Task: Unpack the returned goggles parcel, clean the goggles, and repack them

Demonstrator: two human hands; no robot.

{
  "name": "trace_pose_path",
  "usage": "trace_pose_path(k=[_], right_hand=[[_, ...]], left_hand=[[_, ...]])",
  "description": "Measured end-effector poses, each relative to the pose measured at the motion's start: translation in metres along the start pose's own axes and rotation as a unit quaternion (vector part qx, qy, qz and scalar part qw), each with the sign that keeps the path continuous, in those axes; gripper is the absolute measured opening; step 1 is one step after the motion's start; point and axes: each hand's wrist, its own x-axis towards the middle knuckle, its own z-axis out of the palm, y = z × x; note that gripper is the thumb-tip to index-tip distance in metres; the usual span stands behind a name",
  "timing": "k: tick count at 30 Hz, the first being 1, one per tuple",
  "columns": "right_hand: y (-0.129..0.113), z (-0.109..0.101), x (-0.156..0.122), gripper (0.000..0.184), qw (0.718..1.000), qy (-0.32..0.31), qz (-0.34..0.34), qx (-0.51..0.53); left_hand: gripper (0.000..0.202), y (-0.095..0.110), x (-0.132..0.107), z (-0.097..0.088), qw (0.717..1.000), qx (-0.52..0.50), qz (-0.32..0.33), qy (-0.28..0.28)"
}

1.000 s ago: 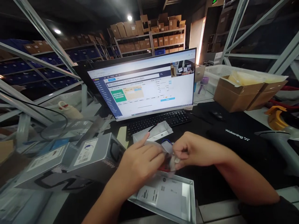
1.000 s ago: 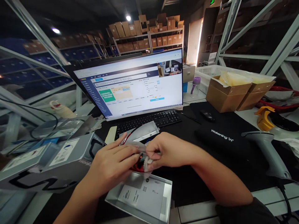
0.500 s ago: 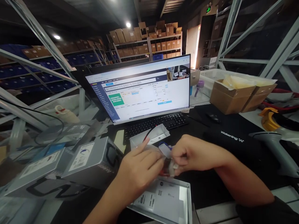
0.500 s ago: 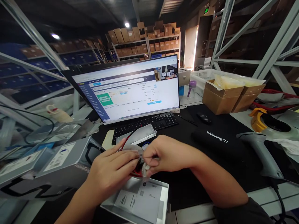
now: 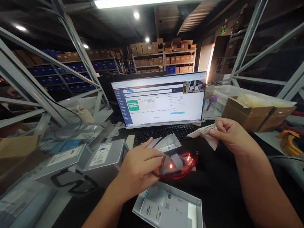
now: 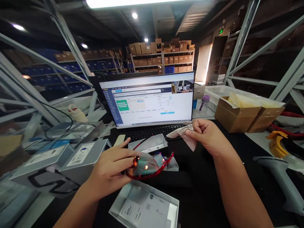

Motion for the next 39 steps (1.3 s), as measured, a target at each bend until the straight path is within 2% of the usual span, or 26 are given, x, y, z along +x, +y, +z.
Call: trace_pose_path(k=[2,11,15,18,21,24,28,30,33,34,36,39], right_hand=[[-0.002,0.005,-0.004,0.057,1.0,0.005,-0.004,0.012],[-0.022,0.046,-0.031,0.053,0.996,-0.089,-0.007,0.03],[-0.02,0.054,-0.038,0.049,0.975,-0.219,0.033,0.012],[-0.018,0.051,-0.036,0.046,0.945,-0.316,-0.004,-0.09],[-0.017,0.052,-0.036,0.046,0.919,-0.368,-0.02,-0.139],[-0.015,0.069,-0.045,0.043,0.921,-0.353,0.013,-0.164],[-0.011,0.089,-0.058,0.04,0.952,-0.242,0.036,-0.184],[-0.01,0.081,-0.053,0.043,0.949,-0.274,0.06,-0.141],[-0.011,0.056,-0.036,0.048,0.909,-0.398,0.065,-0.105],[-0.011,0.051,-0.032,0.05,0.9,-0.419,0.058,-0.106],[-0.01,0.05,-0.03,0.051,0.9,-0.417,0.058,-0.109],[-0.004,0.075,-0.042,0.048,0.931,-0.333,0.054,-0.138]], left_hand=[[0.021,0.0,-0.001,-0.002,1.0,-0.012,0.001,-0.007],[0.017,0.005,0.004,0.002,0.999,-0.009,0.013,-0.041],[0.017,0.006,0.003,0.005,0.996,0.019,0.019,-0.08],[0.017,0.008,0.002,0.008,0.993,0.034,0.034,-0.111],[0.019,0.014,0.003,0.015,0.989,0.053,0.054,-0.125],[0.022,0.021,0.003,0.025,0.984,0.097,0.094,-0.119],[0.024,0.023,0.004,0.031,0.977,0.149,0.121,-0.093],[0.021,0.021,0.004,0.025,0.978,0.149,0.11,-0.099],[0.018,0.017,0.004,0.013,0.981,0.132,0.094,-0.107],[0.018,0.016,0.004,0.011,0.982,0.126,0.091,-0.106],[0.02,0.016,0.005,0.011,0.982,0.121,0.089,-0.112],[0.025,0.016,0.006,0.02,0.977,0.141,0.111,-0.116]])
